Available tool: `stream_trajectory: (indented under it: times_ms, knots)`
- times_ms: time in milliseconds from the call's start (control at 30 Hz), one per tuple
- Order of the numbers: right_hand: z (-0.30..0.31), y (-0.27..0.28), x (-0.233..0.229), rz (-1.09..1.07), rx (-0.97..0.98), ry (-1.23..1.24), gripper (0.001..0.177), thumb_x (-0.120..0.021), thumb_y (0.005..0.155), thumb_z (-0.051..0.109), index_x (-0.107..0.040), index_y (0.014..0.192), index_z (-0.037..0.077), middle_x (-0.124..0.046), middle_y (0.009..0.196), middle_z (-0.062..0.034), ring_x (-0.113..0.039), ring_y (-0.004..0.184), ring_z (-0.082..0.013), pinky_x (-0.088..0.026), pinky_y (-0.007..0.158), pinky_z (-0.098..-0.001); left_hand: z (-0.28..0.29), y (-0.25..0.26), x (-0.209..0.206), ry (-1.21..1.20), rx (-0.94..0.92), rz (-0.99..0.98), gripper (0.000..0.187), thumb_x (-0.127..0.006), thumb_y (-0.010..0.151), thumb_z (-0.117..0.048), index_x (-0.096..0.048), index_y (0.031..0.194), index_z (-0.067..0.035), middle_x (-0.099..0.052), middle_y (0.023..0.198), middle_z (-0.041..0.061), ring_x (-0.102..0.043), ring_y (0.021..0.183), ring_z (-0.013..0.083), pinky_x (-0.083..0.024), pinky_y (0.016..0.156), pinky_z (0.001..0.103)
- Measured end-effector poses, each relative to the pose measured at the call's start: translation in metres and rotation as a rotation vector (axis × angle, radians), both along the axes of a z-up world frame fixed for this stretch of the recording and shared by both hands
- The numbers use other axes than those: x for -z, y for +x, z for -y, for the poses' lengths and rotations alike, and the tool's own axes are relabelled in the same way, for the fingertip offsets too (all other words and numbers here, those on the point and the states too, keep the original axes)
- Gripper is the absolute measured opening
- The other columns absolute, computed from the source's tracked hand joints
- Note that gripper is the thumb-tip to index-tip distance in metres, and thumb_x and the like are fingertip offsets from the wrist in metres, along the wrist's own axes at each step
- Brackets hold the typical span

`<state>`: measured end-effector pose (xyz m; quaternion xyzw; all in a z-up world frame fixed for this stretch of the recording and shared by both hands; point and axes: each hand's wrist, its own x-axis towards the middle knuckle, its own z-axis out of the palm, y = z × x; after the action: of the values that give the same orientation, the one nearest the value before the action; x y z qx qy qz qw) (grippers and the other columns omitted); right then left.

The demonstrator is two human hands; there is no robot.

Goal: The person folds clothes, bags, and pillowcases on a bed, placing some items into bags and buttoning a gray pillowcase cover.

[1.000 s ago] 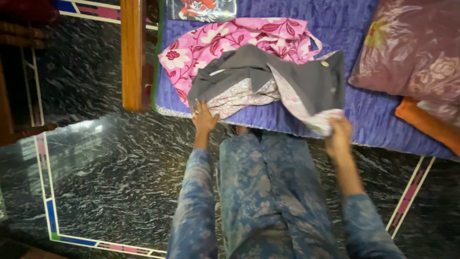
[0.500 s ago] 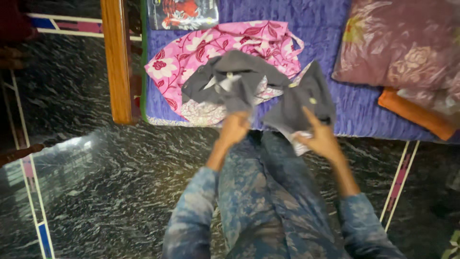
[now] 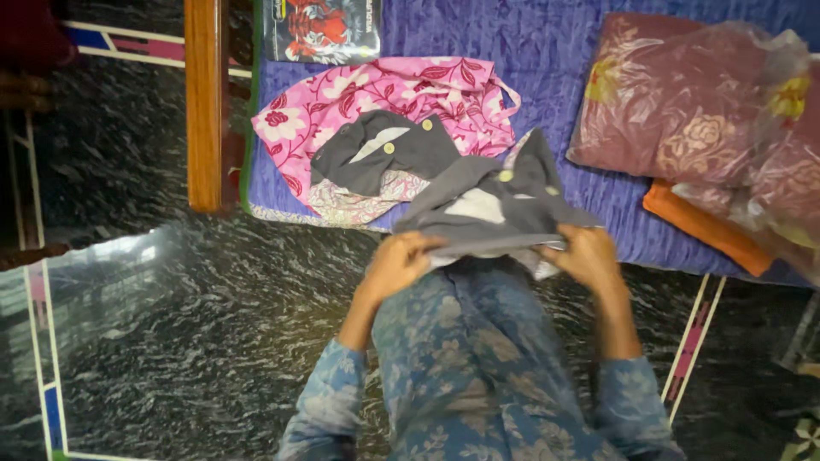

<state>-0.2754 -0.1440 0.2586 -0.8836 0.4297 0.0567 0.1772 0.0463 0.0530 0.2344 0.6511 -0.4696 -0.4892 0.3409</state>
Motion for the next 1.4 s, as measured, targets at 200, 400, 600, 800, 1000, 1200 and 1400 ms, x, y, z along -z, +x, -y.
stream_trajectory:
  times_ms: [200, 400, 600, 800, 1000, 1200, 1400]
  knots:
    - [0.002, -0.026, -0.007, -0.059, -0.072, -0.046, 0.050, -0.076, 0.079, 0.057, -0.069, 0.078, 0.007, -0.069, 0.072, -0.0176, -0.069, 0.073, -0.0384, -0.053, 0.064, -0.0508, 0.032, 0.029, 0.157, 0.226, -0.323, 0.501, 0.047, -0.072, 0.083, -0.032, -0.071, 0.128, -0.016, -0.051, 0.137, 0.026, -0.050, 0.126, 0.0446, -0.045, 0.102, 0.051]
    - [-0.001, -0.056, 0.000, -0.120, -0.024, -0.044, 0.051, -0.075, 0.081, 0.056, -0.067, 0.080, 0.005, -0.068, 0.076, -0.0206, -0.068, 0.072, -0.0410, -0.052, 0.063, -0.0521, 0.048, 0.050, 0.272, 0.443, -0.181, 0.933, 0.046, -0.068, 0.078, -0.040, -0.076, 0.118, -0.018, -0.028, 0.162, 0.017, -0.028, 0.147, 0.0491, -0.027, 0.111, 0.063]
    - [-0.004, -0.053, -0.002, 0.062, 0.366, -0.029, 0.049, -0.081, 0.087, 0.049, -0.073, 0.096, 0.001, -0.069, 0.080, -0.0242, -0.070, 0.071, -0.0345, -0.051, 0.064, -0.0455, 0.042, 0.044, 0.208, 0.249, -0.269, 0.680, 0.027, -0.069, 0.093, -0.034, -0.080, 0.106, -0.013, -0.072, 0.118, 0.010, -0.065, 0.117, 0.0300, -0.046, 0.105, 0.051]
    - [-0.003, -0.043, 0.048, 0.551, 0.650, 0.479, 0.044, -0.075, 0.090, 0.042, -0.072, 0.106, 0.001, -0.072, 0.092, -0.0033, -0.061, 0.077, -0.0122, -0.049, 0.065, -0.0325, 0.031, -0.056, 0.054, -0.264, -0.562, -0.160, 0.016, -0.075, 0.095, -0.014, -0.080, 0.108, -0.008, -0.069, 0.092, 0.004, -0.060, 0.079, 0.0145, -0.050, 0.070, 0.028]
    - [-0.023, -0.024, 0.070, 0.764, 0.390, 0.814, 0.032, -0.068, 0.108, 0.030, -0.071, 0.111, -0.002, -0.064, 0.092, 0.0000, -0.055, 0.088, -0.0075, -0.046, 0.072, -0.0252, 0.052, -0.146, -0.047, -0.382, -0.339, -0.143, 0.051, -0.064, 0.094, 0.000, -0.062, 0.144, -0.007, -0.057, 0.135, 0.010, -0.068, 0.102, 0.0164, -0.061, 0.083, 0.028]
    - [-0.016, 0.003, -0.018, 0.701, 0.605, 0.851, 0.037, -0.076, 0.089, 0.016, -0.069, 0.123, 0.002, -0.071, 0.104, -0.0031, -0.065, 0.088, -0.0144, -0.052, 0.076, -0.0309, 0.057, -0.111, -0.087, -0.293, -0.225, -0.548, 0.087, -0.059, 0.086, 0.002, -0.019, 0.161, -0.016, -0.037, 0.163, 0.009, -0.073, 0.103, 0.0146, -0.062, 0.083, 0.029]
    - [0.024, 0.009, -0.057, 1.419, 1.056, 0.949, 0.030, -0.071, 0.103, 0.017, -0.060, 0.120, -0.005, -0.070, 0.108, -0.0152, -0.070, 0.093, -0.0300, -0.061, 0.082, -0.0432, 0.059, -0.084, -0.084, -0.346, -0.436, -0.102, 0.051, -0.062, 0.092, 0.001, -0.059, 0.142, -0.008, -0.056, 0.151, 0.013, -0.074, 0.104, 0.0180, -0.062, 0.082, 0.029]
